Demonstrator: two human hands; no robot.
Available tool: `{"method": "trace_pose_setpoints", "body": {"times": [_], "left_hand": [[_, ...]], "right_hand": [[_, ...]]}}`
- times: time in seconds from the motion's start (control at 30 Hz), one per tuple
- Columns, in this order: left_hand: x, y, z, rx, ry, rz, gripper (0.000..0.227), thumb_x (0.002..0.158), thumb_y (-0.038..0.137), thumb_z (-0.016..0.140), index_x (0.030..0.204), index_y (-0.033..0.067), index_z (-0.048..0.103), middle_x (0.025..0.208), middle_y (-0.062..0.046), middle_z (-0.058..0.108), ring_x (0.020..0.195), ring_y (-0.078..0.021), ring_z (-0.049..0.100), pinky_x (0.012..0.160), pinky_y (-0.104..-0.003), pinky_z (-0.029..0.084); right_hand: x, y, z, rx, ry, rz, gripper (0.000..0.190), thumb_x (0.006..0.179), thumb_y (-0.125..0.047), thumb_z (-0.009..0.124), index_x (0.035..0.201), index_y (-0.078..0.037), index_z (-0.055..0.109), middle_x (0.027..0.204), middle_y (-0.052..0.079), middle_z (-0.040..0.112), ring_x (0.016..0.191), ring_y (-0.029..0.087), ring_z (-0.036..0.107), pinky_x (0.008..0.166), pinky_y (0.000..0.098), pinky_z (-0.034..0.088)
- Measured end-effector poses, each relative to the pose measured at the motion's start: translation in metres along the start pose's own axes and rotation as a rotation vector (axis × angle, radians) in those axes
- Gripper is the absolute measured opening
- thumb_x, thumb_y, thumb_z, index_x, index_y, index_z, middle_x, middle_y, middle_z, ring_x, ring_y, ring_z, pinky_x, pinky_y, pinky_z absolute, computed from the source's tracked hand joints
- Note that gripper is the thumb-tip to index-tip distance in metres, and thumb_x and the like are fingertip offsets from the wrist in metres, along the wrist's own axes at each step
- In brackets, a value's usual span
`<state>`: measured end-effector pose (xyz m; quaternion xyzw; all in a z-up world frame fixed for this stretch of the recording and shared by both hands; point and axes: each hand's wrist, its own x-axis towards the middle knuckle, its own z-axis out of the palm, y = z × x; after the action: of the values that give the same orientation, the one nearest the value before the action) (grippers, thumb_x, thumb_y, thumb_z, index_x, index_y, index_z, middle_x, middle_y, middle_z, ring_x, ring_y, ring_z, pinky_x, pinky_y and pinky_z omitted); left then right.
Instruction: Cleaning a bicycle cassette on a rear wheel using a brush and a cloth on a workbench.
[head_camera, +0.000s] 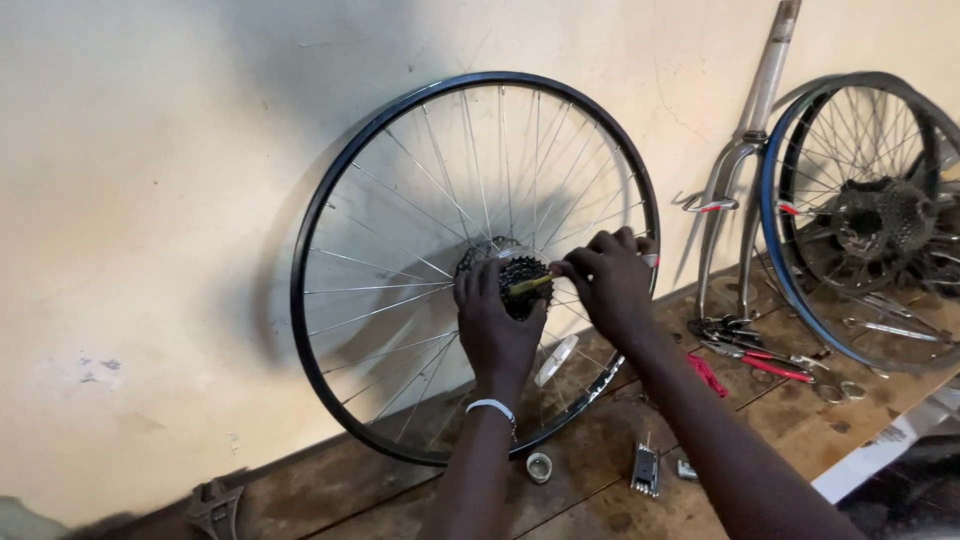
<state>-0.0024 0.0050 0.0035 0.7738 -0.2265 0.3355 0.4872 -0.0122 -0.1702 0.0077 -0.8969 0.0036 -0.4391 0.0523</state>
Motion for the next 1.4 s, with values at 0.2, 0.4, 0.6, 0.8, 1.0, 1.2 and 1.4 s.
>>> {"method": "trace_pose_setpoints", "body": {"times": [0.2, 0.4, 0.6, 0.8, 1.0, 1.2, 1.4], "left_hand": [[0.000, 0.000, 0.006, 0.033, 0.023, -0.014, 0.065, 0.052, 0.023, 0.078, 0.112, 0.0179, 0.055, 0.113, -0.003, 0.053, 0.119, -0.0275, 0.044, 0.090, -0.048, 0.048], [-0.002, 0.000, -0.015, 0.071, -0.140, 0.066, 0.075, 0.060, 0.024, 0.083, 0.127, 0.0170, 0.049, 0.135, -0.012, 0.044, 0.128, -0.0341, 0.037, 0.088, -0.053, 0.047], [-0.068, -0.016, -0.027, 0.138, 0.142, 0.158, 0.046, 0.080, 0.036, 0.069, 0.119, 0.0144, 0.059, 0.117, -0.011, 0.054, 0.110, -0.0313, 0.053, 0.089, -0.044, 0.045], [-0.191, -0.057, -0.017, -0.132, -0.222, -0.466, 0.024, 0.079, 0.014, 0.056, 0.103, 0.0128, 0.057, 0.097, -0.007, 0.056, 0.084, -0.0215, 0.058, 0.068, -0.033, 0.053], [-0.199, -0.055, -0.006, 0.047, -0.451, -0.565, 0.048, 0.071, 0.009, 0.071, 0.113, 0.0191, 0.052, 0.106, -0.010, 0.056, 0.098, -0.0311, 0.055, 0.083, -0.041, 0.043], [-0.210, -0.073, 0.012, 0.049, -0.447, -0.419, 0.054, 0.067, -0.001, 0.066, 0.115, 0.0176, 0.054, 0.098, -0.011, 0.060, 0.092, -0.0351, 0.053, 0.076, -0.044, 0.042], [-0.190, -0.040, -0.008, -0.137, -0.531, -0.569, 0.041, 0.069, -0.011, 0.042, 0.096, 0.0143, 0.060, 0.097, -0.006, 0.058, 0.097, -0.0236, 0.049, 0.077, -0.035, 0.041]], "right_hand": [[-0.003, -0.022, 0.002, -0.007, -0.017, -0.047, 0.015, 0.082, -0.037, 0.064, 0.080, -0.023, 0.068, 0.076, 0.002, 0.056, 0.086, 0.024, 0.051, 0.087, 0.0463, 0.033], [-0.046, -0.039, -0.009, 0.221, -0.042, 0.458, 0.033, 0.091, -0.053, 0.056, 0.082, -0.023, 0.067, 0.074, 0.002, 0.056, 0.087, 0.024, 0.054, 0.075, 0.0408, 0.048], [-0.128, -0.019, 0.021, 0.491, -0.150, 1.077, 0.059, 0.097, -0.058, 0.033, 0.086, -0.012, 0.068, 0.084, 0.011, 0.071, 0.100, 0.034, 0.062, 0.092, 0.0467, 0.042], [-0.185, -0.019, 0.020, 0.505, -0.249, 1.205, 0.044, 0.092, -0.045, 0.043, 0.086, -0.007, 0.063, 0.092, 0.011, 0.064, 0.087, 0.027, 0.058, 0.077, 0.0399, 0.040], [-0.220, -0.011, 0.031, 0.358, -0.527, 0.989, 0.033, 0.079, -0.045, 0.061, 0.085, -0.013, 0.066, 0.087, 0.006, 0.068, 0.082, 0.020, 0.063, 0.067, 0.0360, 0.045], [-0.226, -0.011, 0.036, 0.204, -0.614, 0.680, 0.023, 0.075, -0.035, 0.068, 0.078, -0.013, 0.071, 0.079, 0.007, 0.067, 0.076, 0.022, 0.061, 0.062, 0.0395, 0.046], [-0.224, -0.022, 0.026, 0.154, -0.641, 0.640, 0.021, 0.074, -0.035, 0.069, 0.079, -0.015, 0.069, 0.082, 0.009, 0.061, 0.082, 0.028, 0.056, 0.064, 0.0423, 0.043]]}}
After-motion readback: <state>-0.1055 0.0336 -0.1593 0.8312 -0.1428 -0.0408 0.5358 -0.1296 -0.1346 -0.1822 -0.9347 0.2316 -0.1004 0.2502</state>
